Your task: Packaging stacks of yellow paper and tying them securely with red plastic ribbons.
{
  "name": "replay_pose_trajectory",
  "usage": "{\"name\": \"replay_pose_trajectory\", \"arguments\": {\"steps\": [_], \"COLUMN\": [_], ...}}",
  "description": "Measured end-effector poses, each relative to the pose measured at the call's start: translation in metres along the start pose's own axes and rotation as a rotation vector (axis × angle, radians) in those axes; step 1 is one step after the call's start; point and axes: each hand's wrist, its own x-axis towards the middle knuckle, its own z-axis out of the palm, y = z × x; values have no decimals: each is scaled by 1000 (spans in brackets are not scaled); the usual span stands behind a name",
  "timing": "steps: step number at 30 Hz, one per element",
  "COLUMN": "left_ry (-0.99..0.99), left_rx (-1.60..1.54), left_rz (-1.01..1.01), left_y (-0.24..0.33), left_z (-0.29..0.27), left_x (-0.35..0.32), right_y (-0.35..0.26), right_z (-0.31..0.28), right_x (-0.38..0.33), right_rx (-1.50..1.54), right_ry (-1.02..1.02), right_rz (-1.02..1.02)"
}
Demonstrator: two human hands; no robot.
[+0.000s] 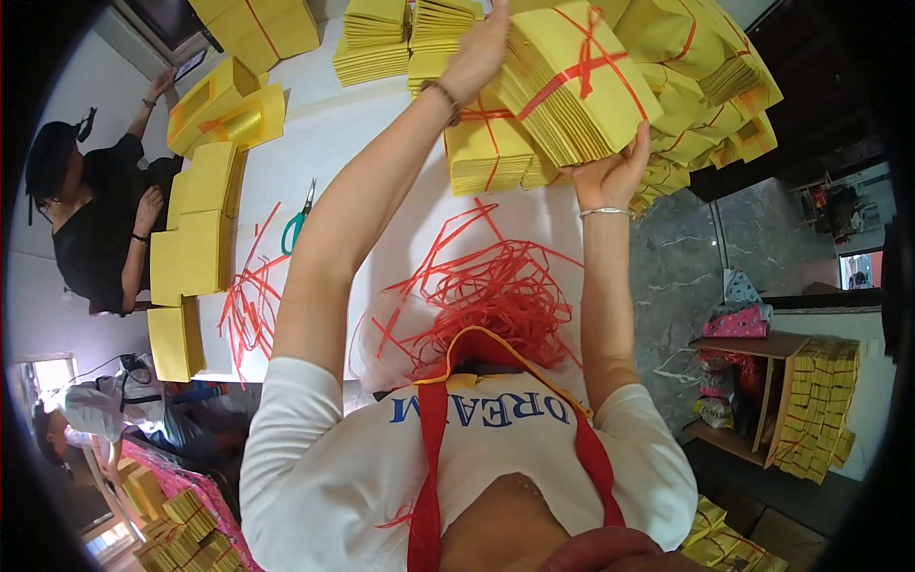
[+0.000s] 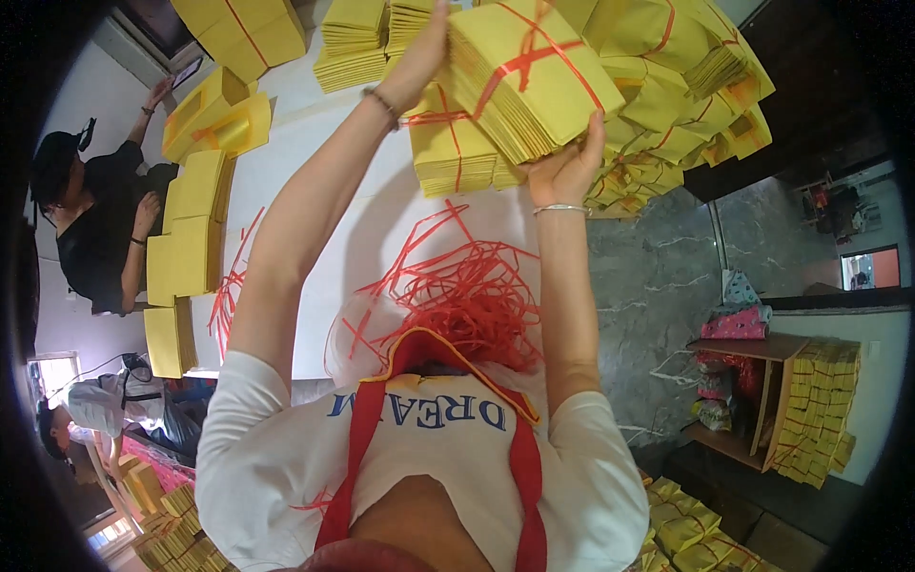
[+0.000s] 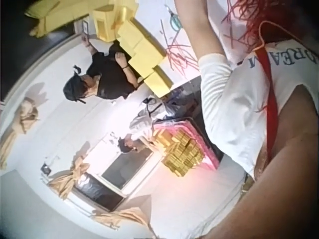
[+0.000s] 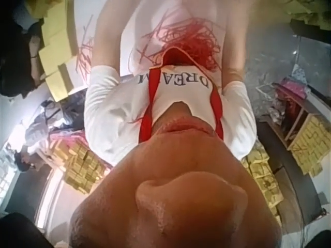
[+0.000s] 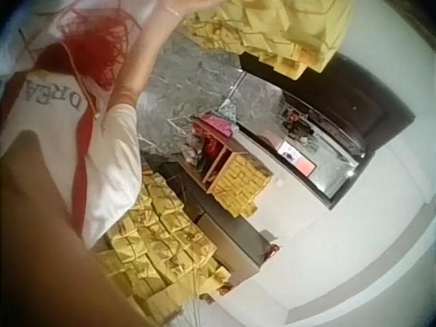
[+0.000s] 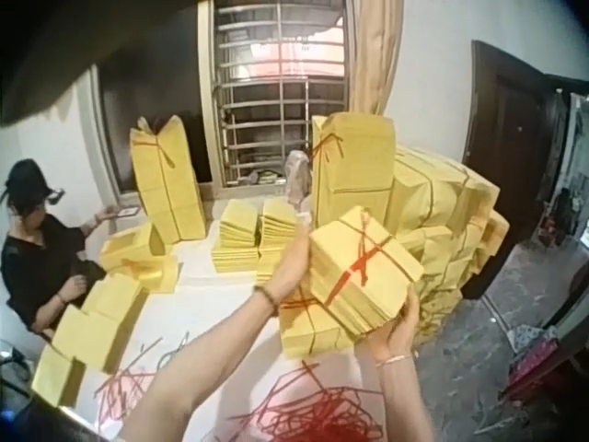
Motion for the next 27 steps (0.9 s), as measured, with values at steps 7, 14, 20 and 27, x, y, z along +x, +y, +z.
{"name": "replay_pose_trajectory", "arguments": {"steps": [7,14,20,27], "left_ry": [-177,-353,-95,129], "left_rx": [-153,-39,-41,410], "left_rz": [-173,-202,-307,-20], "left_y": [-92,-101,-55,-65], "left_z": [51,50,17,-145], "left_x": [57,65,32,-78], "right_y": [28,36,34,60], "right_z": [-24,-37,-72,-103], "right_x": [31,19,7,-39], "right_rx": [52,-136,-290,-377], "right_ry": [285,253,347,305], "right_rz": [-91,-119,-10,68]}}
